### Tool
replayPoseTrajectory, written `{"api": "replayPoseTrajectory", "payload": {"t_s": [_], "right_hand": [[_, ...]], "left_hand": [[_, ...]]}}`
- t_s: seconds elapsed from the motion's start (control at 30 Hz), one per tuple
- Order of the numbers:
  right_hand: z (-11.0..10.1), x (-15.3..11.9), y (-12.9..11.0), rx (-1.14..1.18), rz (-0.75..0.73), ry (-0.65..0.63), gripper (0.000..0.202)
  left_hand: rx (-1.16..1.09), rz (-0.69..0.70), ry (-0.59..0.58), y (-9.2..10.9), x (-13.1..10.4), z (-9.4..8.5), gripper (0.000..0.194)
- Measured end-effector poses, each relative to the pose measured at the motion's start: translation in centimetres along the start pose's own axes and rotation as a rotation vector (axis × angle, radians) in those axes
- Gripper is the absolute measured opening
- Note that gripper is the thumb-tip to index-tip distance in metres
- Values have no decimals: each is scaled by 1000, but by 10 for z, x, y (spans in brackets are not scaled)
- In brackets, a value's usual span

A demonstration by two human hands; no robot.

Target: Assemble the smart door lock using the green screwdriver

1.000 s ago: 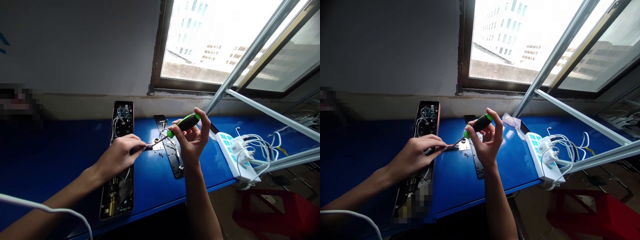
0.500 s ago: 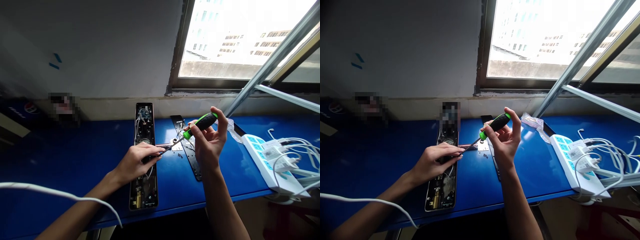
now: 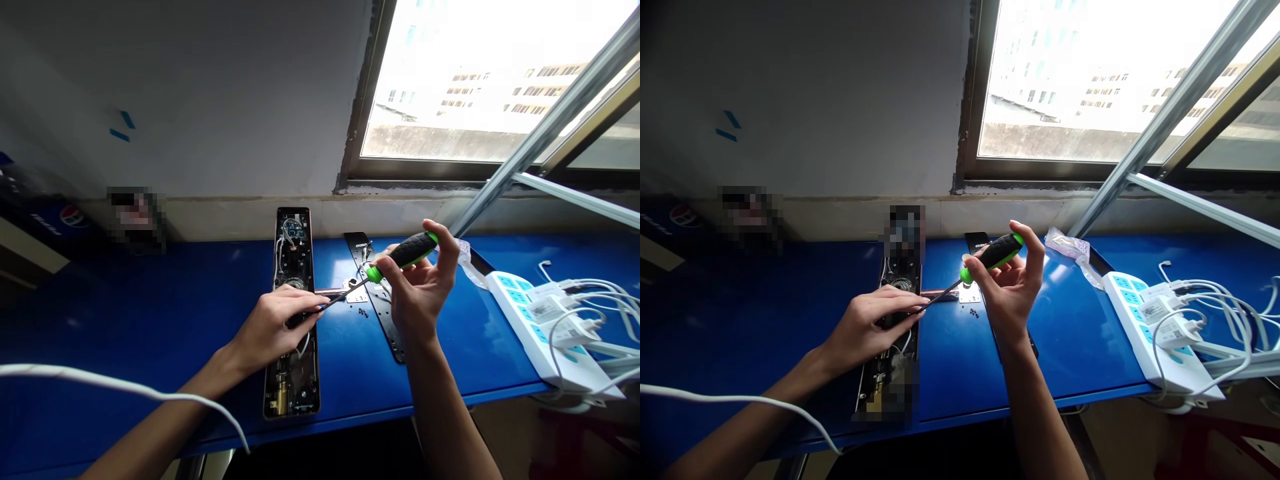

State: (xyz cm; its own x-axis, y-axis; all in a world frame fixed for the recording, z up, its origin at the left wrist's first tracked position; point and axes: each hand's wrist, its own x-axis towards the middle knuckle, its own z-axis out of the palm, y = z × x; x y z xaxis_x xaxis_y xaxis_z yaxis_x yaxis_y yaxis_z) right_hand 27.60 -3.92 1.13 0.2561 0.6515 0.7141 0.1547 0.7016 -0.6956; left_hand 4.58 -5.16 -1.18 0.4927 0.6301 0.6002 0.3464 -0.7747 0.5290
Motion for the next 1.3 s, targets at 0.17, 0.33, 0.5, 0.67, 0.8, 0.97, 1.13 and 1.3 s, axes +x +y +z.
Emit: {"api": "replayPoseTrajectory", "payload": {"t_s": [0.17, 0.33, 0.5, 0.67, 0.8, 0.97, 1.13, 1.3], "right_hand": [[6, -2, -8, -30, 9, -3, 64], [14, 0, -27, 30, -21, -155, 72], [25, 2, -41, -22, -171, -206, 75], [29, 0, -48, -139, -269, -389, 84], [33, -2, -51, -207, -360, -459, 83], [33, -10, -42, -234, -341, -461, 84], [31, -14, -35, -253, -359, -450, 86], [35, -11, -40, -267, -432, -457, 86]], "left_hand": [[62, 19, 71, 0, -5, -2, 28], [122, -14, 126, -5, -12, -7, 29], [75, -22, 24, -9, -18, -17, 39], [127, -29, -92, -11, -29, -24, 40], [190, -46, -111, -14, -33, -22, 36], [225, -49, -141, -17, -33, -22, 31], [221, -49, -135, -18, -34, -23, 32], [225, -52, -119, -18, -35, -20, 29]]}}
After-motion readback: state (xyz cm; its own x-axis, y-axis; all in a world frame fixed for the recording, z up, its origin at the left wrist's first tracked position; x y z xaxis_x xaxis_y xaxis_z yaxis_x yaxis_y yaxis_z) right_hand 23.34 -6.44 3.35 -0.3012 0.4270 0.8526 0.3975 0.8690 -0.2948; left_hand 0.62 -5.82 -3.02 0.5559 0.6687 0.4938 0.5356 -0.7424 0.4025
